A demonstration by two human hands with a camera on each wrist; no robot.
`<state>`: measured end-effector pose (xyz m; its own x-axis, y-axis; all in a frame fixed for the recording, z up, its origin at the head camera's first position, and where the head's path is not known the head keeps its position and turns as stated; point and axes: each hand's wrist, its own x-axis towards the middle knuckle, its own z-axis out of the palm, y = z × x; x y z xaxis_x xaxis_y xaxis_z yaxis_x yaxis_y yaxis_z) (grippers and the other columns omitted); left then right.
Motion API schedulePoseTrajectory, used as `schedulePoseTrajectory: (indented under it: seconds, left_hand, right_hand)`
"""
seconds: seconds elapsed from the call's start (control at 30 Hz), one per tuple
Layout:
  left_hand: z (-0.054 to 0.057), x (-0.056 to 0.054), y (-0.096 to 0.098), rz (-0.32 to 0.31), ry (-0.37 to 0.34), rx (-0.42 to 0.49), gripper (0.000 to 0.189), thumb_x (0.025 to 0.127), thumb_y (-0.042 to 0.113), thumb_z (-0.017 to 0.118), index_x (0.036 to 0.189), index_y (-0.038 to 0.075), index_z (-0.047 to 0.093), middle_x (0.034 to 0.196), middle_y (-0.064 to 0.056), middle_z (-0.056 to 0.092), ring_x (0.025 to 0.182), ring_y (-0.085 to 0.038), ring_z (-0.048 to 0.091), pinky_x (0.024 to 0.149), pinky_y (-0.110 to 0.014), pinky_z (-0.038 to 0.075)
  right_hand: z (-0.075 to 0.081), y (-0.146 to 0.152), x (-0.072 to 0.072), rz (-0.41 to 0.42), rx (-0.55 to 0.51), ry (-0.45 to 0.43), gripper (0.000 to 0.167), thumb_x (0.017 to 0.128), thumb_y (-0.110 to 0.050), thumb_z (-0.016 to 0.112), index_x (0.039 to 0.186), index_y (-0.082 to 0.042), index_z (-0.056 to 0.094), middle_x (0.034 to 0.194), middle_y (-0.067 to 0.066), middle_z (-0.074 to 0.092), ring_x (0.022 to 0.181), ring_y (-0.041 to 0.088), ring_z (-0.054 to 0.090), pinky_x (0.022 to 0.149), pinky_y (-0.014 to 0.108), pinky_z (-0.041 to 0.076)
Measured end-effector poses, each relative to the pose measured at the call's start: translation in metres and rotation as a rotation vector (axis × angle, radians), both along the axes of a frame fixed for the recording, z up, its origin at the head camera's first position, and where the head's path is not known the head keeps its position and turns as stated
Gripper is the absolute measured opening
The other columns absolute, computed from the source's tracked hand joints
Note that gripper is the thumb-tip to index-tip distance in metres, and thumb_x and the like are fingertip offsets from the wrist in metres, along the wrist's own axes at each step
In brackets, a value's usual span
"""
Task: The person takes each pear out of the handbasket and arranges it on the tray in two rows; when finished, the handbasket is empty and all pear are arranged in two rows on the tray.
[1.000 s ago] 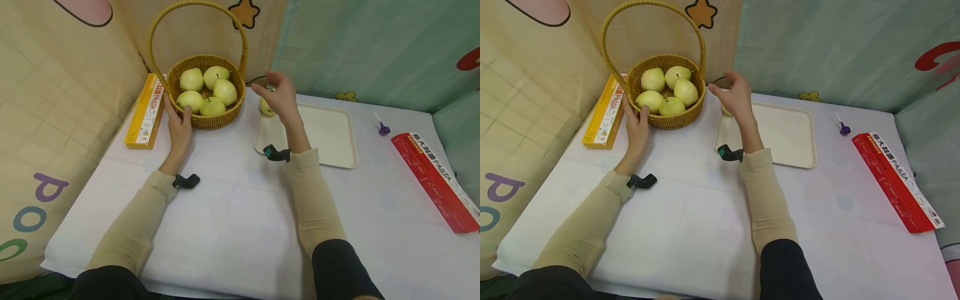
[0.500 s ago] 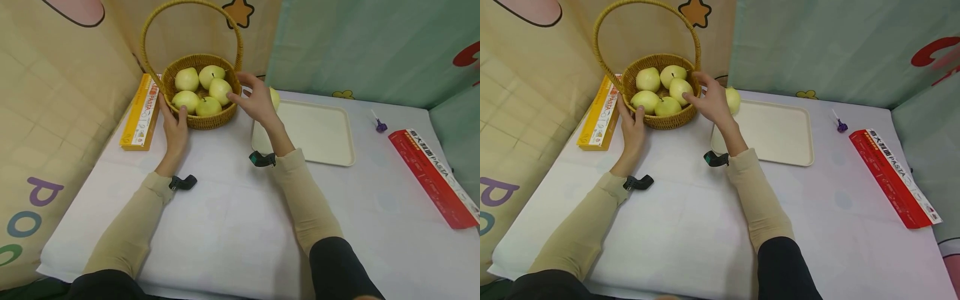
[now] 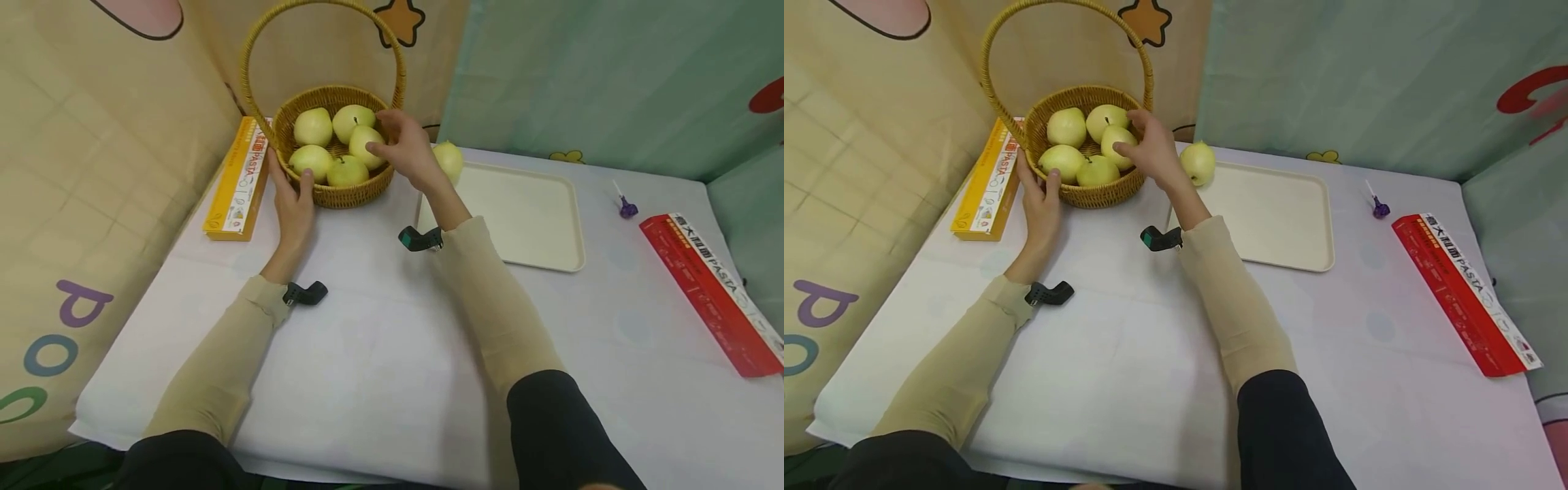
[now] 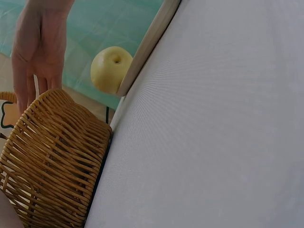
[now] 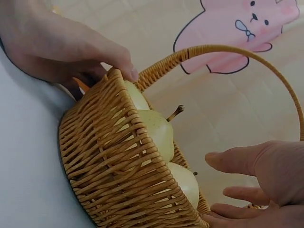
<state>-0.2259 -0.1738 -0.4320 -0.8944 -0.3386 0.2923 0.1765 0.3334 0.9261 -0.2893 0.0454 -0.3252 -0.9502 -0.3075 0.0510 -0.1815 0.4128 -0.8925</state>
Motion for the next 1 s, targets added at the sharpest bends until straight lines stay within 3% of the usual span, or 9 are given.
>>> schedulePoseTrajectory:
  seconds: [0.23, 0.3, 0.43, 0.47, 0.57, 0.67, 0.77, 0.83, 1.0]
  left_hand:
    - [-0.001, 0.000, -0.003, 0.011, -0.009, -0.006, 0.083, 0.109, 0.040, 0.047, 0.171, 0.012, -0.001, 0.179, -0.003, 0.003, 0.159, -0.001, 0.008, 0.126, -0.016, 0.006]
    - [-0.002, 0.001, -0.003, 0.013, -0.012, -0.005, 0.083, 0.109, 0.040, 0.047, 0.171, 0.012, -0.001, 0.179, -0.003, 0.003, 0.159, -0.001, 0.007, 0.126, -0.015, 0.006]
    - [-0.002, 0.004, -0.001, 0.010, -0.016, 0.004, 0.083, 0.109, 0.041, 0.047, 0.171, 0.013, -0.001, 0.179, 0.000, 0.002, 0.159, 0.000, 0.005, 0.126, -0.015, 0.005]
    - [-0.002, 0.004, -0.001, 0.009, -0.015, 0.006, 0.083, 0.109, 0.041, 0.047, 0.171, 0.014, -0.001, 0.179, 0.000, 0.002, 0.159, 0.000, 0.006, 0.126, -0.015, 0.005]
    - [-0.003, 0.004, 0.001, 0.008, -0.010, 0.007, 0.083, 0.109, 0.041, 0.047, 0.171, 0.014, -0.001, 0.179, 0.001, 0.003, 0.159, -0.001, 0.007, 0.126, -0.016, 0.006]
    - [-0.003, 0.004, 0.003, 0.007, -0.003, 0.009, 0.083, 0.108, 0.040, 0.047, 0.171, 0.013, -0.001, 0.179, 0.000, 0.004, 0.159, -0.001, 0.008, 0.127, -0.016, 0.007]
    - [-0.004, 0.003, 0.004, 0.003, -0.001, 0.007, 0.083, 0.109, 0.040, 0.047, 0.171, 0.013, -0.001, 0.179, 0.000, 0.004, 0.159, -0.001, 0.008, 0.127, -0.016, 0.006]
    - [-0.004, 0.003, 0.004, -0.001, 0.000, 0.005, 0.083, 0.109, 0.041, 0.047, 0.171, 0.013, -0.001, 0.179, 0.000, 0.003, 0.159, -0.001, 0.007, 0.127, -0.016, 0.006]
    - [-0.003, 0.003, 0.003, -0.001, -0.008, 0.004, 0.082, 0.109, 0.041, 0.046, 0.171, 0.013, -0.001, 0.179, 0.000, 0.002, 0.160, -0.001, 0.006, 0.127, -0.016, 0.005]
  right_hand:
    - [0.011, -0.014, -0.013, 0.007, 0.048, -0.162, 0.070, 0.100, -0.020, 0.073, 0.160, -0.004, 0.041, 0.163, 0.014, 0.043, 0.146, 0.022, 0.046, 0.112, 0.026, 0.047]
    - [0.013, -0.019, -0.016, 0.011, 0.055, -0.204, 0.062, 0.099, -0.020, 0.073, 0.152, -0.001, 0.047, 0.148, 0.011, 0.051, 0.129, 0.019, 0.053, 0.101, 0.023, 0.049]
    - [0.016, -0.027, -0.021, -0.036, 0.089, -0.287, 0.035, 0.098, -0.025, 0.073, 0.119, -0.003, 0.055, 0.107, 0.000, 0.045, 0.093, 0.012, 0.041, 0.078, 0.023, 0.039]
    - [0.017, -0.029, -0.022, -0.047, 0.104, -0.304, 0.032, 0.098, -0.026, 0.073, 0.109, -0.004, 0.052, 0.101, -0.001, 0.038, 0.089, 0.012, 0.038, 0.076, 0.024, 0.036]
    - [0.020, -0.032, -0.024, -0.071, 0.157, -0.344, 0.033, 0.098, -0.028, 0.073, 0.103, -0.008, 0.046, 0.098, -0.001, 0.036, 0.088, 0.012, 0.037, 0.074, 0.025, 0.033]
    - [0.024, -0.034, -0.025, -0.075, 0.207, -0.365, 0.040, 0.099, -0.029, 0.071, 0.124, -0.007, 0.049, 0.115, -0.001, 0.045, 0.101, 0.012, 0.042, 0.083, 0.023, 0.040]
    - [0.026, -0.035, -0.027, -0.078, 0.250, -0.396, 0.065, 0.100, -0.030, 0.070, 0.152, -0.007, 0.037, 0.147, 0.002, 0.044, 0.125, 0.012, 0.044, 0.103, 0.022, 0.043]
    - [0.026, -0.035, -0.028, -0.077, 0.274, -0.412, 0.071, 0.101, -0.030, 0.069, 0.157, -0.009, 0.033, 0.156, 0.002, 0.040, 0.131, 0.012, 0.042, 0.109, 0.023, 0.042]
    - [0.025, -0.039, -0.033, -0.053, 0.340, -0.412, 0.076, 0.099, -0.033, 0.072, 0.159, -0.010, 0.031, 0.155, 0.003, 0.040, 0.125, 0.014, 0.043, 0.103, 0.024, 0.044]
